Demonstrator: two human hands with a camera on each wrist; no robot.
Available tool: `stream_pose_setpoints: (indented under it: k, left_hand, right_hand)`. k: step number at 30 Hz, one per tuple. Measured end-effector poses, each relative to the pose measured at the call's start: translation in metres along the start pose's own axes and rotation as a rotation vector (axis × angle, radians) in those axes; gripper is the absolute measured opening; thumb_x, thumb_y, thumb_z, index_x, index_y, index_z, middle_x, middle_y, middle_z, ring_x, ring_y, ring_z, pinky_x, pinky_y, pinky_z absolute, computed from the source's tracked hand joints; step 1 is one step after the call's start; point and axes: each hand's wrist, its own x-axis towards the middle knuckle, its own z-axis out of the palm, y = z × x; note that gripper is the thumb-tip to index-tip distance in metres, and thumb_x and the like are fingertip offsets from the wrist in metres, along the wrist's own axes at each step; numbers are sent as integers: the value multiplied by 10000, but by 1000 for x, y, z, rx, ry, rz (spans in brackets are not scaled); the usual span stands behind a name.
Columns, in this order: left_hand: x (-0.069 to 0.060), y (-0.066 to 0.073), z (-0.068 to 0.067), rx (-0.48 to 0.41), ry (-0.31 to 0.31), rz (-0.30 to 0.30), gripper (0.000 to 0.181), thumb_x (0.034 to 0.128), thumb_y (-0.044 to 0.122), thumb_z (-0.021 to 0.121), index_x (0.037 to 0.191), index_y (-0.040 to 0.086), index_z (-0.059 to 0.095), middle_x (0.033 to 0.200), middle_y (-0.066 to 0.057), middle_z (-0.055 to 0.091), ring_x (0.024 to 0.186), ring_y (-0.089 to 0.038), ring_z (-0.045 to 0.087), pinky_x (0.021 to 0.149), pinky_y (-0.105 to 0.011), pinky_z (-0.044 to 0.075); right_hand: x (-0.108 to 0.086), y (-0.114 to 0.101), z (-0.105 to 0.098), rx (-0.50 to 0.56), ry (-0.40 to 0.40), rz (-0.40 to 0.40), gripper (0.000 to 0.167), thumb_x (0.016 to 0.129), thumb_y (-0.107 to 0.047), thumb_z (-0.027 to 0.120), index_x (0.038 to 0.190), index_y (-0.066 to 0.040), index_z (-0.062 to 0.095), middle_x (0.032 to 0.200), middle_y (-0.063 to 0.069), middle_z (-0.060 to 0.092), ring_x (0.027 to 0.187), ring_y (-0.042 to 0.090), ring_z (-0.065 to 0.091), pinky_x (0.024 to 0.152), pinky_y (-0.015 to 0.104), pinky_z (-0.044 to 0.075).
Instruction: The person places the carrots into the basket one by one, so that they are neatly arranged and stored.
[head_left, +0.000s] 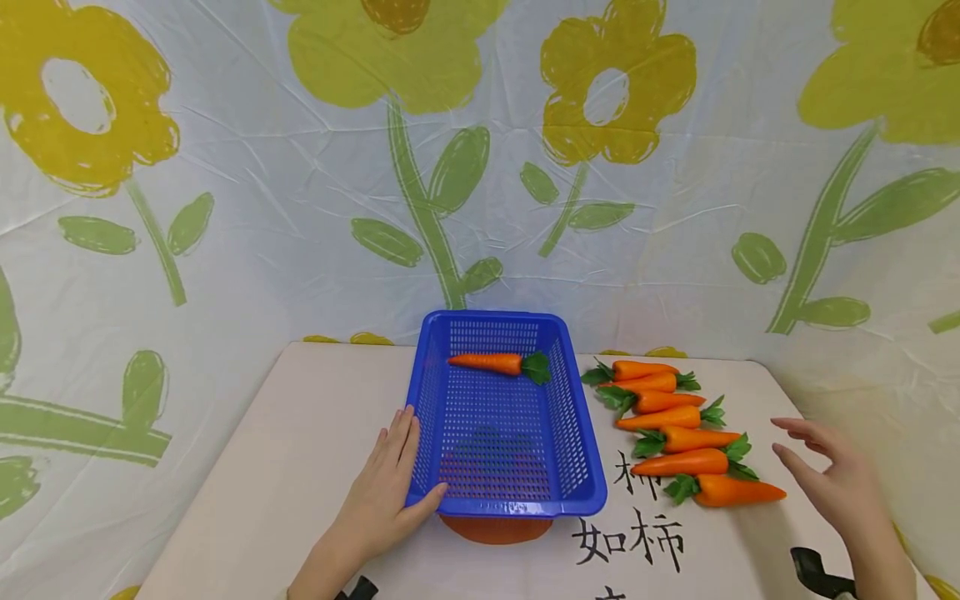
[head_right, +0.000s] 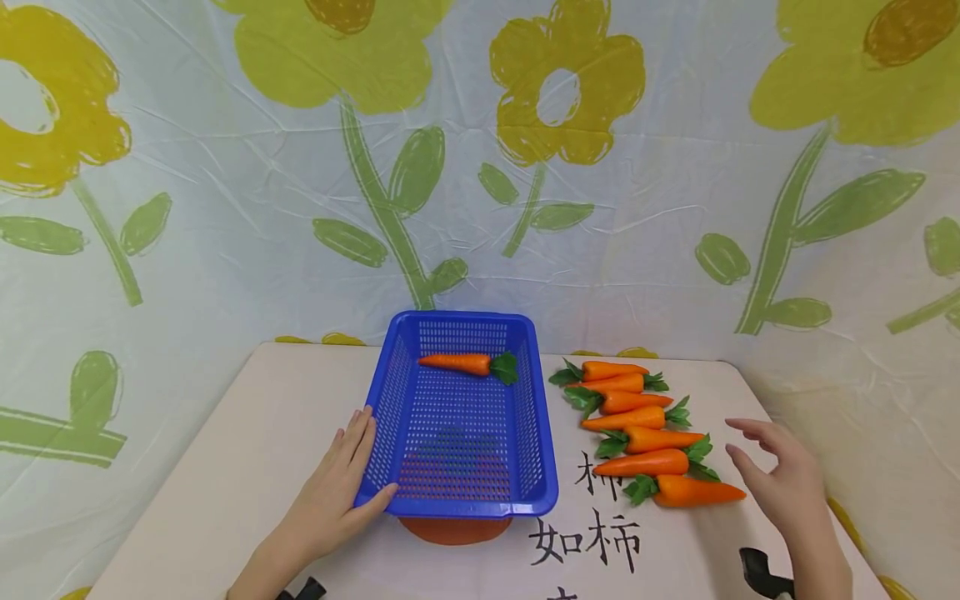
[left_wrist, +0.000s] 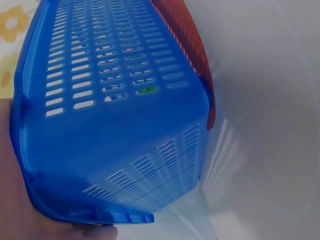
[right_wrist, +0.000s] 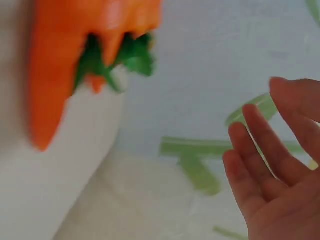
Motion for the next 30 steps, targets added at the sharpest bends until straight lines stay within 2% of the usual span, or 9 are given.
stream_pose_setpoints:
  k: [5,9,10,13,16,19,21,26,30]
  left_hand:
    - [0,0,0,-2,-10,-6,915,918,475,626,1520,-100,247,1617,-233,171,1486,-372,190,1180,-537,217]
    - [0,-1,1,1,3,1,916,915,468,631,1518,-104,247,1614,-239,177,1484,-376,193,1176,-539,224]
    - [0,-1,1,1,9,5,916,913,466,634,1517,-106,249,1612,-241,182,1483,-378,197,1174,-541,226]
    - [0,-1,1,7,20,17,911,917,468,629,1510,-114,257,1606,-250,193,1475,-389,212,1175,-537,226]
    - [0,-1,2,11,29,27,905,923,473,620,1507,-118,262,1600,-258,203,1468,-401,225,1179,-530,223]
    - [0,-1,2,19,35,34,897,929,479,609,1502,-122,271,1594,-265,214,1462,-410,234,1180,-522,226]
    - [-1,-1,3,17,38,35,898,927,480,611,1501,-122,275,1592,-267,218,1462,-410,236,1185,-514,218]
    - [-1,-1,3,10,36,31,902,919,478,622,1503,-117,277,1597,-258,213,1468,-398,228,1186,-514,213]
    - [-1,-2,3,9,33,29,907,915,473,629,1505,-116,272,1600,-256,206,1470,-396,224,1175,-534,230]
  right_hand:
    - [-27,37,-5,-102,-159,124,403,695,127,774,1071,4,696,1011,-428,464,884,-248,419,720,-18,342]
    - [-40,57,-5,-197,-288,196,376,700,35,812,1057,-10,703,984,-379,492,840,-221,419,661,39,368]
    - [-42,60,-5,-220,-312,202,370,701,14,818,1052,-13,705,976,-340,528,831,-211,423,652,62,379]
    - [-44,66,-2,-251,-371,217,349,718,-17,814,1049,-4,704,982,-87,682,805,-155,462,658,150,432]
    - [-43,68,1,-270,-470,276,356,772,-54,788,1108,10,689,1050,180,688,814,-79,492,720,305,517]
    - [-40,68,3,-274,-550,337,393,807,-71,762,1172,35,662,1106,262,655,861,80,551,782,494,545]
    - [-39,68,4,-279,-564,354,398,802,-60,757,1173,47,659,1098,271,654,886,191,578,801,546,545]
    - [-41,69,5,-299,-531,366,332,757,4,732,1084,51,695,1000,233,686,856,282,604,710,440,585]
    - [-41,68,6,-297,-515,380,254,765,32,699,1017,56,710,956,240,693,875,388,617,685,456,589]
